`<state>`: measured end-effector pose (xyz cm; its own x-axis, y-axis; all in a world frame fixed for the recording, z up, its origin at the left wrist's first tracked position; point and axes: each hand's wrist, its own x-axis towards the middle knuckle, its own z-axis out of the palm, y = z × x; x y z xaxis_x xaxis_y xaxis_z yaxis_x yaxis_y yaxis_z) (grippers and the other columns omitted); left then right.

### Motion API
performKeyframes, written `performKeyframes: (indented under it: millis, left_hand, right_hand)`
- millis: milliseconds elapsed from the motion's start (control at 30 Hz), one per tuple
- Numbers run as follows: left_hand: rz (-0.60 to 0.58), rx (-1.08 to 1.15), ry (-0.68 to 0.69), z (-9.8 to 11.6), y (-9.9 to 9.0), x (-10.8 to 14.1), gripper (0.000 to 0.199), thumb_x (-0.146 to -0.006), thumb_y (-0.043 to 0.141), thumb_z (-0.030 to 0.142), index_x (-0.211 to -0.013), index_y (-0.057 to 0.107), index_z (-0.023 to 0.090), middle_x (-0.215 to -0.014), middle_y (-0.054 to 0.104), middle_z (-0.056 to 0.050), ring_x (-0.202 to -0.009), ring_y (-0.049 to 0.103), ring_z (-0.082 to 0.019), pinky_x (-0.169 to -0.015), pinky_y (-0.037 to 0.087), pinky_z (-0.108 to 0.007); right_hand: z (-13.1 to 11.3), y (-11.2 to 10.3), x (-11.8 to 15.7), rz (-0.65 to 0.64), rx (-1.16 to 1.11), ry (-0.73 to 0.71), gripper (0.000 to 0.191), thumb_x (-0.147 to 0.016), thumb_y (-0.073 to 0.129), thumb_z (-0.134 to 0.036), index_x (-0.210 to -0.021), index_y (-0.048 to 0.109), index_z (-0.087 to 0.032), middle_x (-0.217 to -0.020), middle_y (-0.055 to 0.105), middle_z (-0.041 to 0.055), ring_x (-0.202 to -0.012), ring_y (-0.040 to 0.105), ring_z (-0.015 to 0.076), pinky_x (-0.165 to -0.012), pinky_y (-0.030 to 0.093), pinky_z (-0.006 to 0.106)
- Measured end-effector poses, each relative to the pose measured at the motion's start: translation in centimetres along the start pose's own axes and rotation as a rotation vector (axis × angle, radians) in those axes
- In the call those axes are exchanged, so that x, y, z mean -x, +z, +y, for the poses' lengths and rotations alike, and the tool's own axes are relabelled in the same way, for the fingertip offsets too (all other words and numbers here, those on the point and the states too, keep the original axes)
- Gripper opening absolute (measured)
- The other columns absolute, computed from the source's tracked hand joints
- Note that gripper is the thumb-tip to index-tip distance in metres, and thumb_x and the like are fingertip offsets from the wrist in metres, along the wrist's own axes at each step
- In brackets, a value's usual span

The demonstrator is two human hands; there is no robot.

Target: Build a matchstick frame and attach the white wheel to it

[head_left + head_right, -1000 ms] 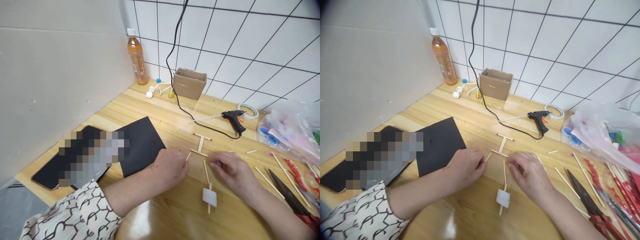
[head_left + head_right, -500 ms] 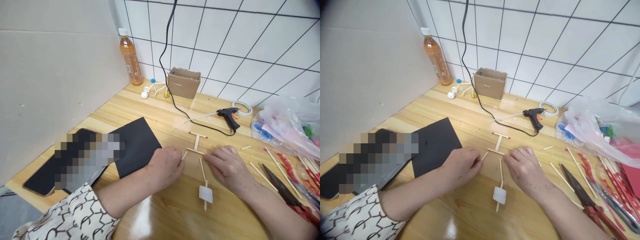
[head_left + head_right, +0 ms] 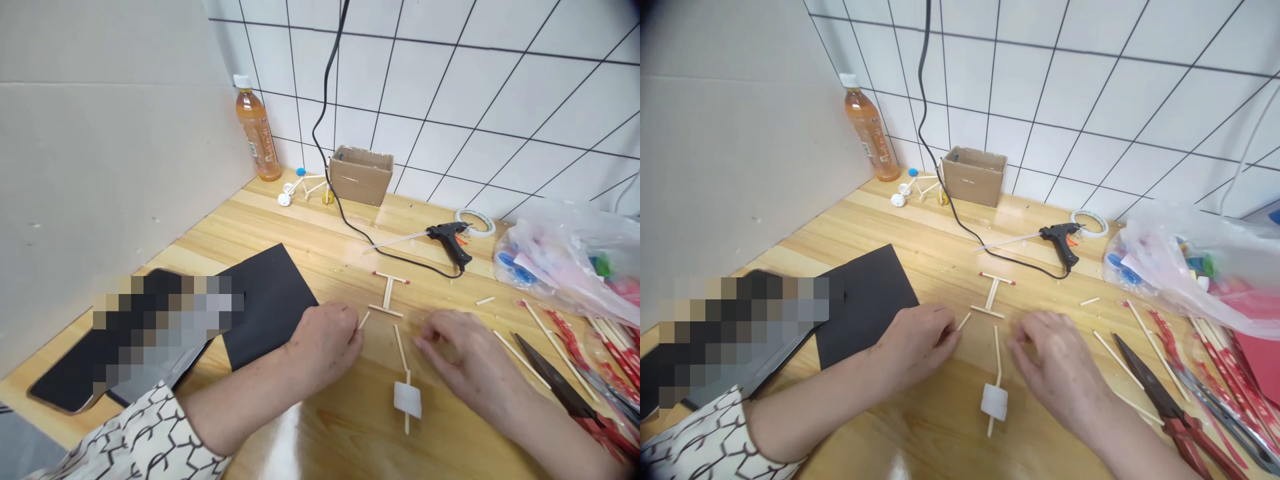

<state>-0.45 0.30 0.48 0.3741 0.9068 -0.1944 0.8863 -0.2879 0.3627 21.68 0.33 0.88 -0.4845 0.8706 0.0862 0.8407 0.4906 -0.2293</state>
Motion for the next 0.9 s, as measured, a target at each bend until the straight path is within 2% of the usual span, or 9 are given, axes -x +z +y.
performKeyframes:
  millis: [100,300,533,900]
  left_hand:
    - [0.006,-0.012,-0.017,0.1,0.0,0.0,0.022,-0.082,0.041,0.026,-0.075,0.059,0.017,-0.08,0.066,-0.005,-0.074,0.06,-0.019,-0.062,0.044,-0.027]
    - [0.008,-0.025,-0.058,0.4,0.2,-0.2,0.022,-0.083,0.041,0.028,-0.074,0.059,0.018,-0.081,0.066,-0.005,-0.075,0.06,-0.019,-0.061,0.044,-0.027]
    - [-0.003,-0.05,-0.074,0.9,0.0,-0.3,0.024,-0.083,0.038,0.027,-0.074,0.058,0.018,-0.082,0.066,-0.006,-0.075,0.061,-0.022,-0.06,0.043,-0.03]
    - [0.009,-0.059,-0.076,0.9,0.3,-0.3,0.027,-0.083,0.036,0.027,-0.074,0.059,0.018,-0.08,0.066,-0.006,-0.075,0.062,-0.023,-0.06,0.045,-0.032]
  right_hand:
    - [-1.3,1.2,-0.3,-0.109,-0.091,0.069,0.027,-0.084,0.049,-0.027,-0.059,0.047,-0.02,-0.056,0.055,-0.0011,-0.055,0.049,0.0139,-0.059,0.033,0.027]
    - [-1.8,1.8,-0.9,-0.166,0.005,0.134,0.028,-0.08,0.049,-0.024,-0.052,0.048,-0.021,-0.052,0.058,0.0004,-0.052,0.05,0.0154,-0.055,0.03,0.027]
    - [-2.0,1.8,-1.2,-0.198,0.064,0.192,0.029,-0.08,0.045,-0.023,-0.052,0.047,-0.021,-0.054,0.061,0.0027,-0.053,0.053,0.0169,-0.053,0.028,0.027]
    - [-2.0,1.9,-1.4,-0.18,0.073,0.207,0.03,-0.081,0.044,-0.025,-0.052,0.045,-0.021,-0.054,0.061,0.0024,-0.055,0.053,0.017,-0.055,0.029,0.027]
